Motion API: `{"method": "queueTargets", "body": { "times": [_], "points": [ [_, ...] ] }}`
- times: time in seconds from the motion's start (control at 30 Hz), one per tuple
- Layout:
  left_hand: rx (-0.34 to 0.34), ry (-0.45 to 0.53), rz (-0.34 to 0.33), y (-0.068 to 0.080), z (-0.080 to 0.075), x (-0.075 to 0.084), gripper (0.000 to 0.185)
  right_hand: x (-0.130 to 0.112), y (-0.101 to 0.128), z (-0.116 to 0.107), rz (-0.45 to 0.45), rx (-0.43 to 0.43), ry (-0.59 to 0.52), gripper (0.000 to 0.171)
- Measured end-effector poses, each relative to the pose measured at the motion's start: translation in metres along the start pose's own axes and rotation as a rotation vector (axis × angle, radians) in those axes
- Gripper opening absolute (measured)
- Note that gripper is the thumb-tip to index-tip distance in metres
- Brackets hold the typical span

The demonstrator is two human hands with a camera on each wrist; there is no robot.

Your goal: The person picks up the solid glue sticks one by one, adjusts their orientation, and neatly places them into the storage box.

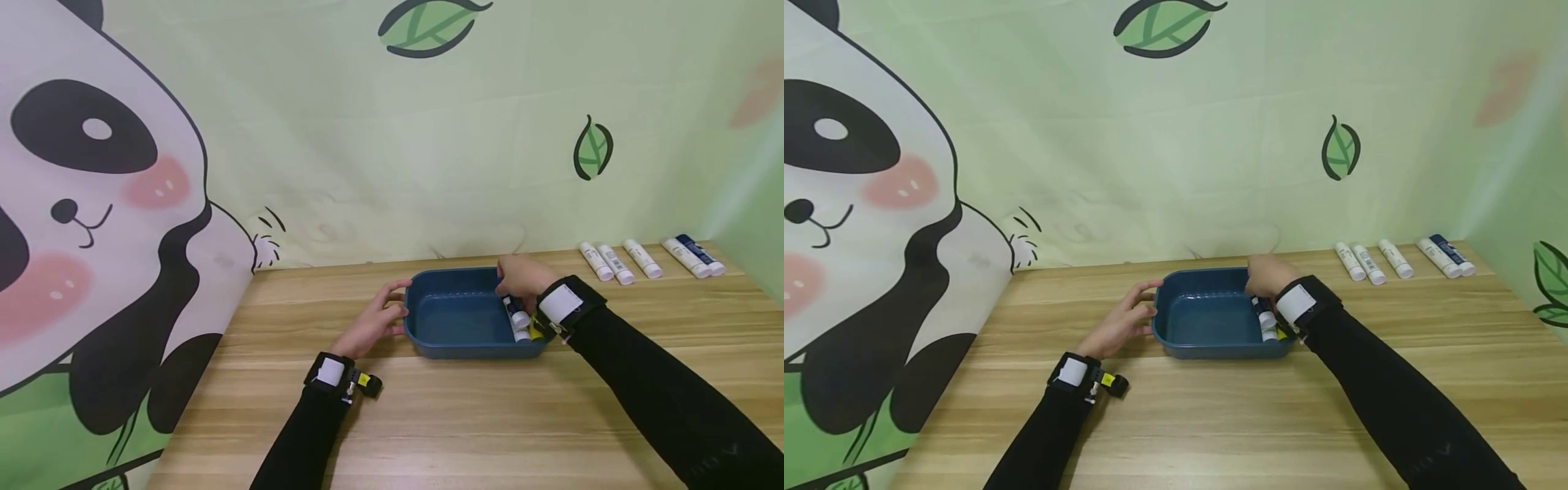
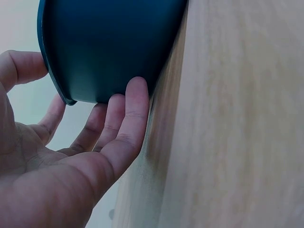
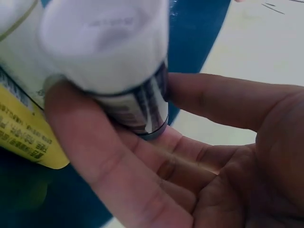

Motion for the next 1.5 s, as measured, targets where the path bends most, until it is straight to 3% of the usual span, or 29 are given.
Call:
{"method": "queueTargets", "body": {
  "times": [0.63,1.1,1.5],
  "points": [
    [-0.001,-0.01,-0.005,0.0,0.0,-0.001,0.062,-0.009,-0.01,0.016,0.057,-0.065,0.1,0.015],
    [0.0,-0.015,-0.005,0.0,0.0,-0.001,0.062,-0.011,-0.01,0.023,0.066,-0.028,0.147,0.018],
    [0.0,-0.014,-0.003,0.0,-0.001,-0.003,0.061,-0.011,-0.014,0.03,0.09,0.003,0.181,0.039]
  ]
}}
Point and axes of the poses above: each hand's wrist, its own y-axis away from the middle knuckle, its own z-axis out of the palm, x = y × z, the point moved 5 cm from there along -y, towards the middle knuckle, and after that the axes turned 8 degrees about z, right-handed, at the moved point
